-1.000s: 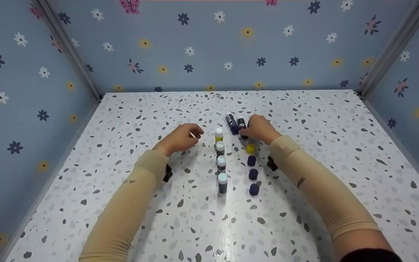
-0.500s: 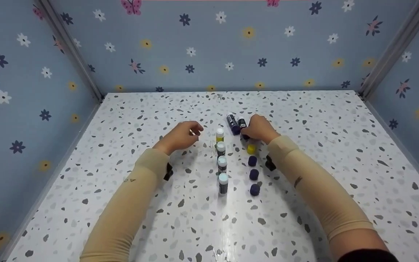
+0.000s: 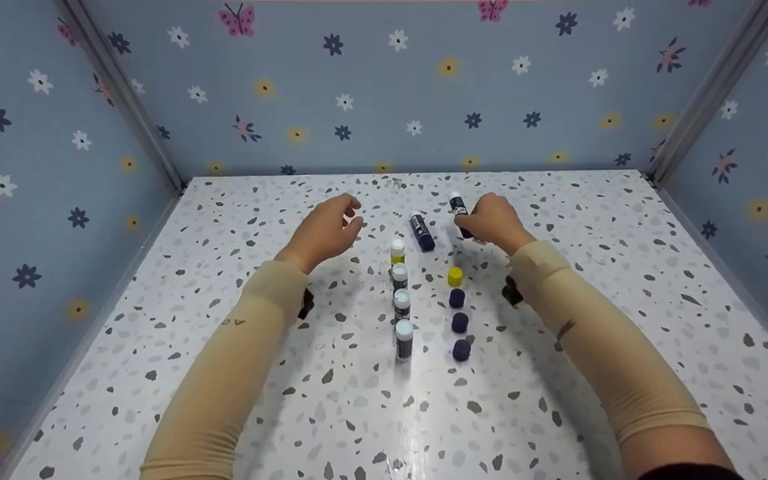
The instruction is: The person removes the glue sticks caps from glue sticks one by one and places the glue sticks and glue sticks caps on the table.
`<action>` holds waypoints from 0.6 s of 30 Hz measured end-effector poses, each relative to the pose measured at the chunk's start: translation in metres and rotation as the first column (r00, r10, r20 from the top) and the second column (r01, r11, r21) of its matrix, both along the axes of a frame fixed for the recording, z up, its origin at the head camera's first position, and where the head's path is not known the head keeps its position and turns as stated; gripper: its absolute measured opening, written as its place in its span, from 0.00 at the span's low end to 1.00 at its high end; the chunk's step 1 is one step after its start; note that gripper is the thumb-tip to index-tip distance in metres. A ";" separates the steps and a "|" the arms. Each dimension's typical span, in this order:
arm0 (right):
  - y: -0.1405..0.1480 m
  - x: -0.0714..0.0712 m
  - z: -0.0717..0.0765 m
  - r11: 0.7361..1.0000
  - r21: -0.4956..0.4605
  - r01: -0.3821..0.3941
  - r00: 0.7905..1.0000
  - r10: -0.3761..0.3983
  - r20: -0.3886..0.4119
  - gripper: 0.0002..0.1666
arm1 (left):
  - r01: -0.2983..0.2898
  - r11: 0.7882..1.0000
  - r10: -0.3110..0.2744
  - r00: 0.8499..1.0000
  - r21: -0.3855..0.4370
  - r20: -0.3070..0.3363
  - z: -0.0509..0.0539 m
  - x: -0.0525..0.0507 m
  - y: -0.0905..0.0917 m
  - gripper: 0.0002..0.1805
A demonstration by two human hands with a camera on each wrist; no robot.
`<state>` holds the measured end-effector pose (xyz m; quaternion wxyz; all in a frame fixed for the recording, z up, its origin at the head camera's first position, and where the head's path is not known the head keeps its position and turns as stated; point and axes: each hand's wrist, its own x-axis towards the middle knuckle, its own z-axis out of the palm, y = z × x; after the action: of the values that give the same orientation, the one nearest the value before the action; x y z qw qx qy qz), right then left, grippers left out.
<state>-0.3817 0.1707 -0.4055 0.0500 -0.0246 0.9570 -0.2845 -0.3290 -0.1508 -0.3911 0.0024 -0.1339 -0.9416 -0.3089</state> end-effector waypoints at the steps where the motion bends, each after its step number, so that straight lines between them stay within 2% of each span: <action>1: 0.003 0.001 0.004 1.000 -0.009 -0.007 1.000 0.007 -0.015 0.24 | 0.006 1.000 -0.007 1.000 -0.021 -0.022 0.005 0.000 0.001 0.24; 5: 0.012 0.005 0.022 0.998 -0.042 -0.044 0.996 0.041 -0.077 0.27 | 0.033 0.992 -0.048 0.991 -0.118 -0.126 0.023 0.001 0.011 0.24; 8: 0.014 0.011 0.035 0.995 -0.051 -0.090 0.990 0.084 -0.112 0.22 | 0.039 0.973 -0.093 0.969 -0.229 -0.227 0.032 0.004 0.020 0.23; 10: 0.015 0.016 0.043 0.991 -0.047 -0.127 0.984 0.120 -0.132 0.18 | 0.032 0.950 -0.131 0.945 -0.311 -0.300 0.036 0.005 0.026 0.24; 13: 0.014 0.025 0.052 0.981 -0.020 -0.194 0.967 0.187 -0.175 0.15 | 0.021 0.916 -0.194 0.897 -0.401 -0.396 0.042 0.008 0.037 0.27; 18: 0.011 0.042 0.065 0.953 0.041 -0.301 0.914 0.300 -0.271 0.12 | 0.003 0.864 -0.290 0.821 -0.504 -0.492 0.050 0.012 0.053 0.29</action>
<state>-0.3397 0.1818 -0.3405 -0.0399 -0.2106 0.9393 -0.2679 -0.3172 -0.0980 -0.3412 0.2162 -0.2878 -0.9329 -0.0118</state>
